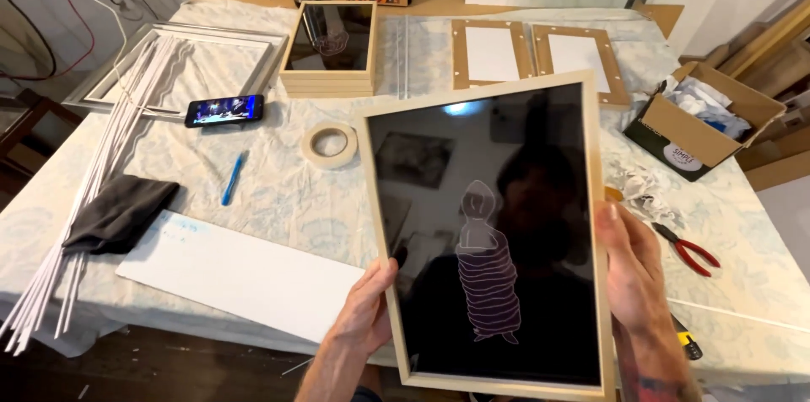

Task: The person assembles a lightbox by placing a printed image into a wooden frame, applying adhesive to a white backing board, and securing it to the frame. They then attach a cardboard backing and inspect the finished unit.

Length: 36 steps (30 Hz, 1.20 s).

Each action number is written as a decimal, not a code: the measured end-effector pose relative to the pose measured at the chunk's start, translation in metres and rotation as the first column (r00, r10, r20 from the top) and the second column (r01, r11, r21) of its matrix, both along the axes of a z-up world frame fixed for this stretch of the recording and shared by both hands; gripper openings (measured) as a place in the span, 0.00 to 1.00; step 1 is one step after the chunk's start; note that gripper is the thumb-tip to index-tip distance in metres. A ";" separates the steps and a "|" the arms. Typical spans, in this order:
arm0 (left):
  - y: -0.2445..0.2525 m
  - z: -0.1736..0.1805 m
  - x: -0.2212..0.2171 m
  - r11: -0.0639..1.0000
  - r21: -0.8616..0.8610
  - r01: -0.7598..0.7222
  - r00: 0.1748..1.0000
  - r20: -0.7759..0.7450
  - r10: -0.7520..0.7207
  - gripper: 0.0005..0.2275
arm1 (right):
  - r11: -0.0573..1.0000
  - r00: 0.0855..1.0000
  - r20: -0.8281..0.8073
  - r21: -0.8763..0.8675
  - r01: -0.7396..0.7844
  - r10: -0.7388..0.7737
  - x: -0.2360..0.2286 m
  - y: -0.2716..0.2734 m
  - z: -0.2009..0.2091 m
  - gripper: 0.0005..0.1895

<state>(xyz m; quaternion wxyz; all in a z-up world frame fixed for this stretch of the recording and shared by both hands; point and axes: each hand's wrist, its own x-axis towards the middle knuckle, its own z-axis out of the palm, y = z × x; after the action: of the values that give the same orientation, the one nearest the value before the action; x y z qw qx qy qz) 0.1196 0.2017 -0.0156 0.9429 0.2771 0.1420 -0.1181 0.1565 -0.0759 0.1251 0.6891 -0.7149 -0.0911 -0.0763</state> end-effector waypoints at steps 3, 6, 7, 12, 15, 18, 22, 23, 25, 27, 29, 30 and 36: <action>0.001 -0.005 -0.006 0.999 0.029 0.045 0.994 0.097 -0.047 0.17 | 0.999 0.997 0.072 0.018 0.028 -0.029 -0.007 0.001 -0.001 0.21; 0.002 -0.007 -0.010 0.993 0.093 0.070 0.990 0.113 -0.080 0.19 | 0.994 0.995 0.045 0.081 0.080 -0.084 -0.014 0.000 -0.001 0.21; 0.002 -0.007 -0.011 0.990 0.121 0.066 0.994 0.077 -0.075 0.19 | 0.991 0.994 0.007 0.077 0.109 -0.110 -0.017 0.000 -0.001 0.22; 0.002 -0.005 -0.013 0.997 0.041 0.060 0.986 0.152 -0.066 0.16 | 0.996 0.994 0.089 -0.058 0.062 -0.057 -0.031 0.005 0.018 0.22; 0.004 -0.012 -0.015 0.998 -0.015 0.057 0.973 0.225 -0.052 0.10 | 0.999 0.994 0.102 -0.041 0.029 -0.025 -0.041 0.009 0.027 0.20; 0.006 -0.012 -0.016 0.998 -0.006 0.057 0.962 0.266 -0.054 0.10 | 0.998 0.994 0.102 -0.041 0.053 -0.049 -0.043 0.010 0.028 0.20; 0.008 0.000 -0.019 0.996 -0.004 0.088 0.948 0.307 -0.083 0.18 | 0.990 0.991 0.093 -0.096 0.102 -0.093 -0.046 0.009 0.027 0.22; 0.008 0.000 -0.020 0.996 -0.003 0.089 0.948 0.307 -0.084 0.18 | 0.990 0.991 0.093 -0.095 0.103 -0.094 -0.046 0.010 0.027 0.22; 0.008 0.000 -0.022 0.993 -0.030 0.114 0.933 0.346 -0.097 0.17 | 0.997 0.992 0.106 0.036 0.068 -0.072 -0.048 0.014 0.026 0.20; 0.013 -0.025 -0.022 0.997 0.016 0.080 0.950 0.303 -0.081 0.16 | 0.995 0.991 0.118 0.087 0.049 -0.059 -0.041 0.004 0.007 0.17; 0.016 -0.033 -0.021 0.997 0.063 0.048 0.963 0.263 -0.063 0.15 | 0.990 0.990 0.134 0.137 0.028 -0.046 -0.036 0.000 -0.005 0.22; 0.018 -0.029 -0.022 0.994 0.074 0.083 0.948 0.302 -0.101 0.17 | 0.987 0.989 0.145 0.163 0.012 -0.036 -0.035 0.000 -0.008 0.19; 0.023 0.004 -0.034 0.956 0.270 0.117 0.982 0.115 -0.152 0.21 | 0.977 0.984 0.091 0.164 0.135 -0.151 -0.028 -0.002 -0.027 0.18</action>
<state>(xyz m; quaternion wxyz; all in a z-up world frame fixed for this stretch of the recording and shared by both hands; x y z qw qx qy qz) 0.0853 0.2242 -0.0116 0.8951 0.4157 0.0733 -0.1433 0.1285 -0.0776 0.0980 0.7304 -0.6581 -0.0685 -0.1693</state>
